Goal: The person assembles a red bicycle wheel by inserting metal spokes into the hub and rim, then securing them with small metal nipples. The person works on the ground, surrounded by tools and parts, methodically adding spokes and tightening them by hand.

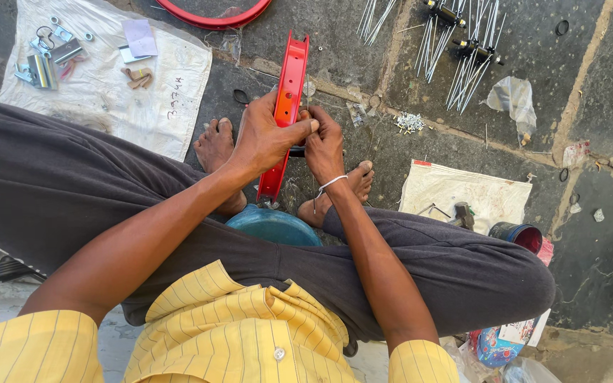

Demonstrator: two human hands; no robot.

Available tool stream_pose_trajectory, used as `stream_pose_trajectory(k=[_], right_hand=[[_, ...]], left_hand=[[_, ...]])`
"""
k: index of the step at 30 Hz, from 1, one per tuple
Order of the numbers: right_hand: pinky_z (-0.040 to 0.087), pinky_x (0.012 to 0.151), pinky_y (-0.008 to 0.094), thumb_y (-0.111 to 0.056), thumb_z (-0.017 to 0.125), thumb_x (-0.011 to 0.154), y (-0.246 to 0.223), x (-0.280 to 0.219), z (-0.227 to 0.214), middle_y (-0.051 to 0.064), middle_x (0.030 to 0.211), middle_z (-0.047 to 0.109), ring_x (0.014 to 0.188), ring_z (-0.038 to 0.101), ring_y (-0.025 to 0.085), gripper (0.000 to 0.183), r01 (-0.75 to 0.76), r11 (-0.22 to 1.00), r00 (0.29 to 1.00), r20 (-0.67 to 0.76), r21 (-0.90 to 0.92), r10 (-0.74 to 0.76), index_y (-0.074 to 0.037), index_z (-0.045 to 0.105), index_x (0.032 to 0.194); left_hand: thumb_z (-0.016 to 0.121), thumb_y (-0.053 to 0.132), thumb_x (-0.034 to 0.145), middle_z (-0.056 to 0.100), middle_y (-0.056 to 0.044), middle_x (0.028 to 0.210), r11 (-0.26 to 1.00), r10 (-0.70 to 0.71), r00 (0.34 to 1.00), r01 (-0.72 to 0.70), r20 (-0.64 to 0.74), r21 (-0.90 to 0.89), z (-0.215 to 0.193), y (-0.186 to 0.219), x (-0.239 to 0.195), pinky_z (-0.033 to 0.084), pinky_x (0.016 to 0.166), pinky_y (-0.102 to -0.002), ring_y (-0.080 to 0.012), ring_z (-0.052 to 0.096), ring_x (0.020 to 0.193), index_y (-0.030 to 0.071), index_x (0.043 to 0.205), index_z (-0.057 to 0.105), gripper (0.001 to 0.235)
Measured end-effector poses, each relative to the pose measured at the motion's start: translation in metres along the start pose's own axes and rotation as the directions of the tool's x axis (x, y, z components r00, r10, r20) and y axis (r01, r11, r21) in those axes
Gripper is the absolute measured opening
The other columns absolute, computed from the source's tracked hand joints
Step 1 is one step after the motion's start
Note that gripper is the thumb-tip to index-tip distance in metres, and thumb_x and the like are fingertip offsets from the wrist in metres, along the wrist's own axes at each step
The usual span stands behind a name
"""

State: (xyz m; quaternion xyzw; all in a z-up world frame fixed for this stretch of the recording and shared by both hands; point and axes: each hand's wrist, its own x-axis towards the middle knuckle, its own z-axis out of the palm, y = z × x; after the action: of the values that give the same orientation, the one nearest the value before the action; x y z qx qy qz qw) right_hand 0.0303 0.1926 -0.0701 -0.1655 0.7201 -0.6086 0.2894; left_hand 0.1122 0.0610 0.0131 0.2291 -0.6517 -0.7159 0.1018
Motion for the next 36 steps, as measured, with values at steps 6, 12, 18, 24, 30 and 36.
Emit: stream_pose_trajectory(k=[6,12,18,24,30,36], right_hand=[[0.050,0.067,0.023,-0.027,0.059,0.106,0.004,0.000,-0.002,-0.001,0.090,0.070,0.078,0.059,0.003,0.032,0.059,0.998,0.998,0.020,0.038,-0.060,0.000,0.066,0.121],[0.052,0.066,0.024,-0.031,0.061,0.106,0.004,0.005,0.000,0.000,0.088,0.069,0.078,0.060,0.004,0.033,0.041,0.996,0.999,0.015,-0.074,-0.040,0.000,0.069,0.116],[0.054,0.069,0.025,-0.029,0.058,0.106,-0.004,0.010,0.001,0.000,0.091,0.070,0.081,0.062,0.004,0.029,0.040,0.999,0.999,0.016,-0.008,-0.040,-0.002,0.067,0.114],[0.056,0.073,0.027,-0.022,0.061,0.107,0.000,0.010,0.004,0.001,0.093,0.068,0.086,0.061,0.005,0.023,0.131,0.988,0.991,0.009,-0.083,-0.131,0.000,0.066,0.113],[0.056,0.075,0.027,-0.017,0.060,0.105,-0.006,0.010,0.009,0.001,0.097,0.069,0.089,0.062,0.006,0.020,0.152,0.985,0.988,-0.021,-0.076,-0.154,-0.001,0.064,0.117],[0.054,0.082,0.025,-0.015,0.060,0.102,-0.073,0.003,0.011,0.004,0.100,0.069,0.095,0.062,0.008,0.023,0.346,0.935,0.933,-0.070,-0.079,-0.352,0.000,0.064,0.119]], left_hand=[[0.082,0.019,0.086,0.070,0.000,0.086,0.999,0.044,0.999,-0.044,0.002,-0.004,0.001,-0.004,-0.002,0.056,0.067,-0.024,-0.0043,0.064,0.077,0.002,0.103,0.065,0.029],[0.084,0.020,0.085,0.067,0.000,0.084,0.993,0.066,0.997,-0.068,0.028,0.094,-0.001,-0.009,-0.004,0.054,0.068,-0.025,-0.0056,0.061,0.076,0.003,0.103,0.065,0.032],[0.085,0.021,0.084,0.067,0.000,0.089,0.991,0.105,0.993,-0.109,0.057,0.074,0.001,-0.011,-0.008,0.053,0.073,-0.026,-0.0060,0.060,0.081,0.004,0.108,0.065,0.036],[0.085,0.023,0.086,0.066,0.000,0.090,0.990,0.106,0.992,-0.112,0.071,0.084,0.001,-0.013,-0.009,0.053,0.076,-0.026,-0.0062,0.060,0.083,0.003,0.111,0.064,0.038],[0.084,0.023,0.087,0.065,0.001,0.090,0.993,0.098,0.992,-0.102,0.076,0.060,0.002,-0.009,-0.009,0.053,0.075,-0.025,-0.0058,0.059,0.083,0.002,0.112,0.064,0.039],[0.076,0.032,0.098,0.063,0.003,0.094,0.981,0.191,0.975,-0.187,0.116,-0.045,-0.004,0.047,-0.014,0.049,0.075,-0.024,-0.0042,0.055,0.085,0.001,0.116,0.064,0.038]])
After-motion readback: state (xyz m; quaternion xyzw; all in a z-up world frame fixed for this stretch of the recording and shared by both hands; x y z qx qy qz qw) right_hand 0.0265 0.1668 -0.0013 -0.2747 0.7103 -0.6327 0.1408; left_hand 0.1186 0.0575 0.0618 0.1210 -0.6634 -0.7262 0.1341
